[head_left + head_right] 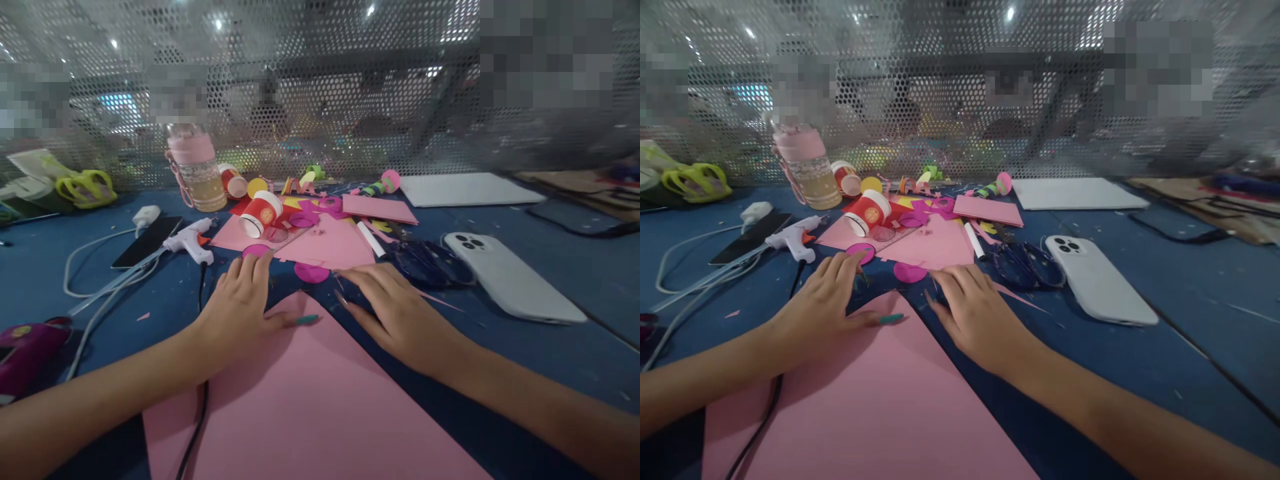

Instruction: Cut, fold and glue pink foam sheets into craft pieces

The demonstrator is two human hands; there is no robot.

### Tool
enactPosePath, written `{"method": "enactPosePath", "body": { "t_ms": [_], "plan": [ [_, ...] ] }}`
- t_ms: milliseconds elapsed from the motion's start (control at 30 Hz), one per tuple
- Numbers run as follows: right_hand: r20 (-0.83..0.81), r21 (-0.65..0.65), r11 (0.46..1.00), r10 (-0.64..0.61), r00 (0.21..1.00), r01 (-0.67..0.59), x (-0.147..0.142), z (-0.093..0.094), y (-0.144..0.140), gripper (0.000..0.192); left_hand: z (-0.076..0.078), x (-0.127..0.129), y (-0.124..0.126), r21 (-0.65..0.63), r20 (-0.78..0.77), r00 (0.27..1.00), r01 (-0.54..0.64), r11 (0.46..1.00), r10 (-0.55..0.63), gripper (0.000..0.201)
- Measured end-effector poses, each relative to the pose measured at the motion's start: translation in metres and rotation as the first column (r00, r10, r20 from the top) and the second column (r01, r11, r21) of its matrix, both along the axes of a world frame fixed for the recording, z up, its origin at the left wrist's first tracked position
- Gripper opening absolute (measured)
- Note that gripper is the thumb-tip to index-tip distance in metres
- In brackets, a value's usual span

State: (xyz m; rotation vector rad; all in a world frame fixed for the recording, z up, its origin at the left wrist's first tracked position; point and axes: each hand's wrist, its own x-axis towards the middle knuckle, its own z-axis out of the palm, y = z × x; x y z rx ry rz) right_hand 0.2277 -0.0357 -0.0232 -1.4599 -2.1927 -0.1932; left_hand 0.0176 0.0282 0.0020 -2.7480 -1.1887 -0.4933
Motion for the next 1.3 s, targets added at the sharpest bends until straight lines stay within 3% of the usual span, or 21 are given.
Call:
{"method": "enactPosePath", "body": {
  "t_ms": [133, 300, 433, 500, 600, 733, 867, 1033, 1300],
  "plan": [
    [0.068, 0.041, 0.997, -0.073, 0.995, 0.070, 0.000, -0.002, 0.004, 0.031, 0.000, 0.001, 0.001, -0.122, -0.016, 0.999, 0.028, 0.992, -0.030, 0.090],
    [0.094, 0.126, 0.984, -0.140, 0.986, 0.128, -0.005, -0.001, 0.002, 0.035, 0.015, 0.002, -0.002, -0.367, -0.014, 0.999, -0.033, 0.930, 0.030, 0.076],
    [0.070, 0.201, 0.979, -0.030, 0.997, 0.016, -0.015, 0.009, -0.011, 0.023, 0.022, 0.003, -0.002, -0.496, -0.038, 0.999, -0.037, 0.867, 0.020, 0.074],
    [0.058, 0.141, 0.990, 0.015, 0.998, -0.023, -0.022, 0.013, -0.019, 0.018, 0.022, 0.004, -0.001, -0.496, -0.054, 0.999, -0.031, 0.868, 0.004, 0.074],
    [-0.009, 0.037, 0.997, -0.063, 0.998, 0.064, -0.031, 0.013, -0.029, 0.020, 0.021, 0.005, -0.002, -0.407, -0.082, 0.997, -0.035, 0.913, 0.001, 0.075],
    [-0.209, -0.133, 0.984, -0.145, 0.967, 0.119, -0.035, 0.010, -0.032, 0.030, 0.023, 0.004, -0.012, -0.313, -0.086, 0.995, -0.080, 0.946, 0.056, 0.092],
    [-0.354, -0.356, 0.928, -0.246, 0.902, 0.113, -0.035, 0.009, -0.032, 0.030, 0.025, 0.001, -0.015, -0.452, -0.045, 0.999, -0.043, 0.891, 0.025, 0.089],
    [-0.434, -0.387, 0.911, -0.314, 0.845, 0.140, -0.036, 0.010, -0.031, 0.038, 0.029, -0.001, -0.011, -0.619, -0.021, 0.999, -0.052, 0.784, 0.051, 0.088],
    [-0.626, -0.524, 0.848, -0.322, 0.711, -0.077, -0.034, 0.018, -0.030, 0.030, 0.033, 0.002, -0.009, -0.667, -0.007, 0.999, -0.044, 0.743, 0.053, 0.089]
  ]
}}
